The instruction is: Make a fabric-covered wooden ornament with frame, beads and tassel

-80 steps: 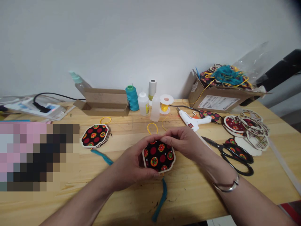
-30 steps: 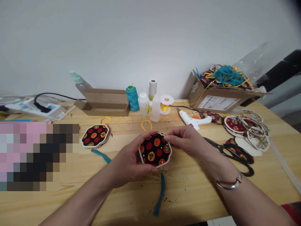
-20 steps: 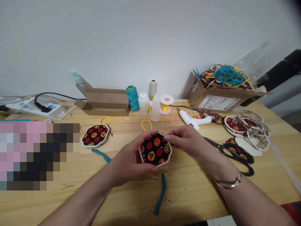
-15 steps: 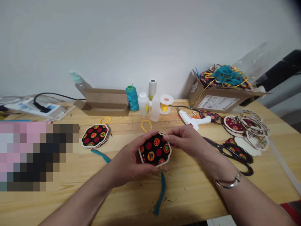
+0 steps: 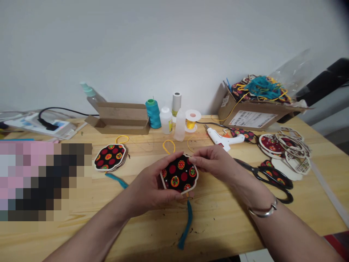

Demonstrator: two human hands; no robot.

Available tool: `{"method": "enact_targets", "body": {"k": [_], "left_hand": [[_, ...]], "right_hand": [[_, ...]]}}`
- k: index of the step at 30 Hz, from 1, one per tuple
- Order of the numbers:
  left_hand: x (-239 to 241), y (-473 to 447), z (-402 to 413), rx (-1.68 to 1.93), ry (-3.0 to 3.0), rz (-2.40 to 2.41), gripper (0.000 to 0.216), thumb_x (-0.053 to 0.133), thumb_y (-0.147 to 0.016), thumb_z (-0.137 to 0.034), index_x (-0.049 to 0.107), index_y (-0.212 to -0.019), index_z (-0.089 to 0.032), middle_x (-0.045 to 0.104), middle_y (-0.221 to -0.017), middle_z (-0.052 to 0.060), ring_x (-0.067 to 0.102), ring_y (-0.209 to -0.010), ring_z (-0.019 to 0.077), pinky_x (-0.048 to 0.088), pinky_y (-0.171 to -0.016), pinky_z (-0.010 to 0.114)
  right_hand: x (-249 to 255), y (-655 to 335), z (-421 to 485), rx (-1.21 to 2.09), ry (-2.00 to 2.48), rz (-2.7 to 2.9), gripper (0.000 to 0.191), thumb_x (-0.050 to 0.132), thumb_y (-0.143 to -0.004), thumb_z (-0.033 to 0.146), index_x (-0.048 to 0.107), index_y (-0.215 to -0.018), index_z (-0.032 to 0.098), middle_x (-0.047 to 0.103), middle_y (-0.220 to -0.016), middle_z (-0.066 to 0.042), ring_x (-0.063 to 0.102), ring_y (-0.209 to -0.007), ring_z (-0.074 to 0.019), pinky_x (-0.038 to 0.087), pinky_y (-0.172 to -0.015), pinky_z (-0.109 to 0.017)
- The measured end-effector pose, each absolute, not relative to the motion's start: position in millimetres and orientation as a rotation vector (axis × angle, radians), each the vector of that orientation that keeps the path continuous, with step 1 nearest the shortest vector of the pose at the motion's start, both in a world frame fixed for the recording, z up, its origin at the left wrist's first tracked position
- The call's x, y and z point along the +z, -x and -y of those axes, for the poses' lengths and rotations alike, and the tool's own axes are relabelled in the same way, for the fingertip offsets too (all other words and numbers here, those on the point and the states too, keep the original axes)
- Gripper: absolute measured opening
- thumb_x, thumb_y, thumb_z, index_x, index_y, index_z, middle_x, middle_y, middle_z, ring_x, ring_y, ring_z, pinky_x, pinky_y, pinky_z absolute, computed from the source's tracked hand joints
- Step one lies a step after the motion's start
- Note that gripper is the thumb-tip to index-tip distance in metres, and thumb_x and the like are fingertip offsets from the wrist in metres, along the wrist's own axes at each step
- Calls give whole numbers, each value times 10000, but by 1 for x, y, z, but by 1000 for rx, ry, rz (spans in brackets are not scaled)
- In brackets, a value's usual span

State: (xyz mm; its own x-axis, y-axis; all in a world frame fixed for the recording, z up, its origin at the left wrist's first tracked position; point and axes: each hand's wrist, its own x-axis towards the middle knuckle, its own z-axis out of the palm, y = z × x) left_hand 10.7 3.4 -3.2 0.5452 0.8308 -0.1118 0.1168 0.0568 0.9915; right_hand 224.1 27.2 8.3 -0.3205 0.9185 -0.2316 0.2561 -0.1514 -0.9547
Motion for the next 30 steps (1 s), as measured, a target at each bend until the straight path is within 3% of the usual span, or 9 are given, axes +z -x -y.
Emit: {"method": "enact_targets", "body": {"k": [14, 24, 30], "left_hand": [[-1, -9, -1, 656, -1466, -921, 816, 775, -668, -229, 382, -1364, -393, 541, -1348, 7, 527, -1206, 251, 421, -1014, 416], [1, -10, -3, 656, -1520, -914, 822, 774, -663, -223, 381, -1368, -376, 489, -1396, 5, 487, -1245, 254, 395, -1040, 414], [0, -8, -2, 623, -1501, -908, 822, 764, -669, -210, 374, -1376, -365, 500, -1387, 27, 488, -1243, 269, 375, -1048, 457]], "right_hand": [[12, -223, -26, 1522, 1344, 1530, 301, 630, -705, 415, 677, -719, 118, 605, -657, -40, 471, -585, -113, 349, -540, -264], [13, -227, -26, 1538, 1370, 1569, 335, 644, -707, 452, 680, -733, 120, 544, -592, -5, 404, -534, -90, 271, -476, -237], [15, -227, -25, 1556, 1319, 1584, 370, 633, -741, 490, 685, -713, 124, 563, -599, -6, 427, -545, -87, 304, -498, -236]]}}
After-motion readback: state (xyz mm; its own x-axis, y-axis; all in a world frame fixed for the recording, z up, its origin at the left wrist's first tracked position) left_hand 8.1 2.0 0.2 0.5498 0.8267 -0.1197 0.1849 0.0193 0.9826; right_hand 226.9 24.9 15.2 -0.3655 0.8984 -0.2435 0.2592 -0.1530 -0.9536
